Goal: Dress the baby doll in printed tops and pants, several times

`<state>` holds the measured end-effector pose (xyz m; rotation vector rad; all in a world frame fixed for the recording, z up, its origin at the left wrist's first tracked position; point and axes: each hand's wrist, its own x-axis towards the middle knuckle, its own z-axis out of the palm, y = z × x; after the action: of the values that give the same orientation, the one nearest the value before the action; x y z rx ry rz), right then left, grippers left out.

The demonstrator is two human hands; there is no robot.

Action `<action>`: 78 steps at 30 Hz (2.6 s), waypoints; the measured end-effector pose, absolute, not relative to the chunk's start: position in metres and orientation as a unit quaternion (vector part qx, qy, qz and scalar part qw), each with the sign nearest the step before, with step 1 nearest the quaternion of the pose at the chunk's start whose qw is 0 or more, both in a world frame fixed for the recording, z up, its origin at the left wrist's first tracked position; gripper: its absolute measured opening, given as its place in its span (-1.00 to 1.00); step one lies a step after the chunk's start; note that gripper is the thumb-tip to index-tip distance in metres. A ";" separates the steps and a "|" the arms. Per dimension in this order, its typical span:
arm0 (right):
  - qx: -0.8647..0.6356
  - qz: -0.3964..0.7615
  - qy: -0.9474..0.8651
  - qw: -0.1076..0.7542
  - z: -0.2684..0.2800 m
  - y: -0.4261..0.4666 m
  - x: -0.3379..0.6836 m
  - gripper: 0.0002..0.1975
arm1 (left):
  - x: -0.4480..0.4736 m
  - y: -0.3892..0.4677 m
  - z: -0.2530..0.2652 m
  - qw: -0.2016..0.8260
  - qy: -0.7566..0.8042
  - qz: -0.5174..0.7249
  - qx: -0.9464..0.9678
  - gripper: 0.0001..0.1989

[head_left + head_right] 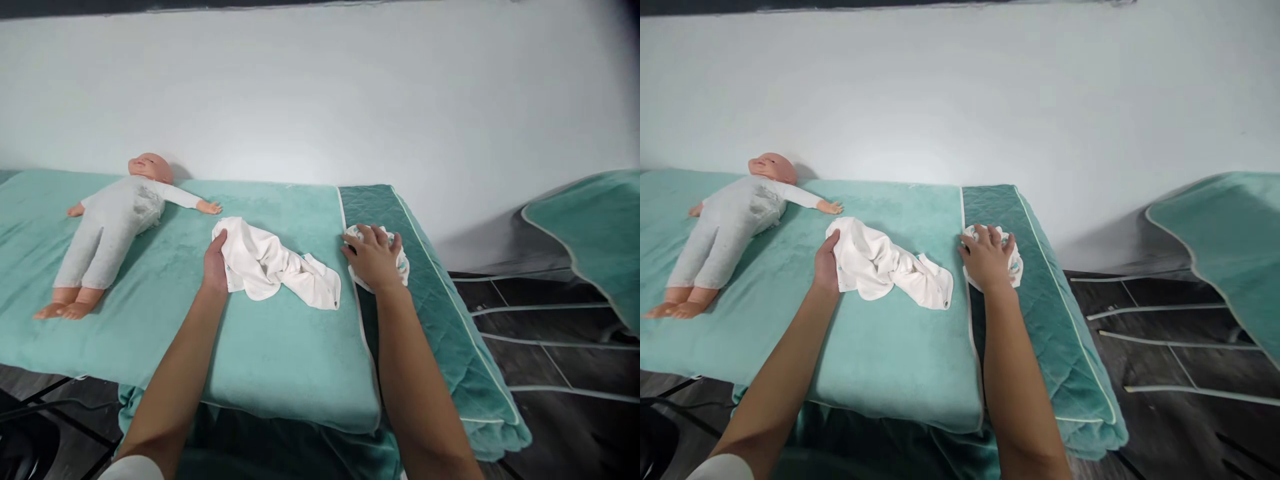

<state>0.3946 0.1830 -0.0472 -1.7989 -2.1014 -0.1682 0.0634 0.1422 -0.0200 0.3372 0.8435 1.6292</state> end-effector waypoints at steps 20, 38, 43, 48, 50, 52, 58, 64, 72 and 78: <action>-0.655 -0.146 -0.709 0.217 -0.056 0.174 0.391 -0.75 | 0.062 0.143 -0.017 0.607 0.339 0.705 0.139 -0.64; -0.366 0.473 -0.730 0.330 0.003 0.191 0.265 -0.68 | 0.036 0.136 -0.012 0.605 0.329 0.692 0.214 -0.69; -0.312 0.520 -0.749 0.268 0.002 0.204 0.241 -0.74 | 0.026 0.134 -0.017 0.613 0.324 0.667 0.271 -0.63; -0.406 0.359 -0.743 0.394 0.008 0.204 0.269 -0.73 | 0.028 0.143 -0.016 0.541 0.373 0.665 0.354 -0.66; -0.398 0.333 -0.735 0.436 0.018 0.197 0.275 -0.76 | 0.029 0.144 -0.007 0.507 0.406 0.650 0.395 -0.60; -0.382 0.308 -0.747 0.448 0.031 0.186 0.272 -0.80 | 0.032 0.141 0.009 0.461 0.447 0.605 0.470 -0.47; -0.304 0.396 -0.779 0.378 0.076 0.151 0.257 -0.77 | 0.050 0.107 0.071 0.166 0.547 0.397 0.718 -0.76; -0.329 0.305 -0.858 0.251 0.147 0.134 0.289 -0.86 | 0.053 0.068 0.118 -0.089 0.542 0.392 0.738 -0.66; -0.362 0.028 -0.870 0.332 0.162 0.106 0.330 -0.75 | 0.048 0.038 0.147 -0.059 0.583 0.466 0.663 -0.80; -0.458 0.115 -0.812 0.342 0.146 0.104 0.353 -0.74 | 0.021 0.035 0.156 0.118 0.611 0.427 0.656 -0.85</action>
<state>0.3528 0.1044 0.1456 -1.1903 -2.1126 0.3000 0.0207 0.0351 0.1557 1.9182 1.7886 1.2507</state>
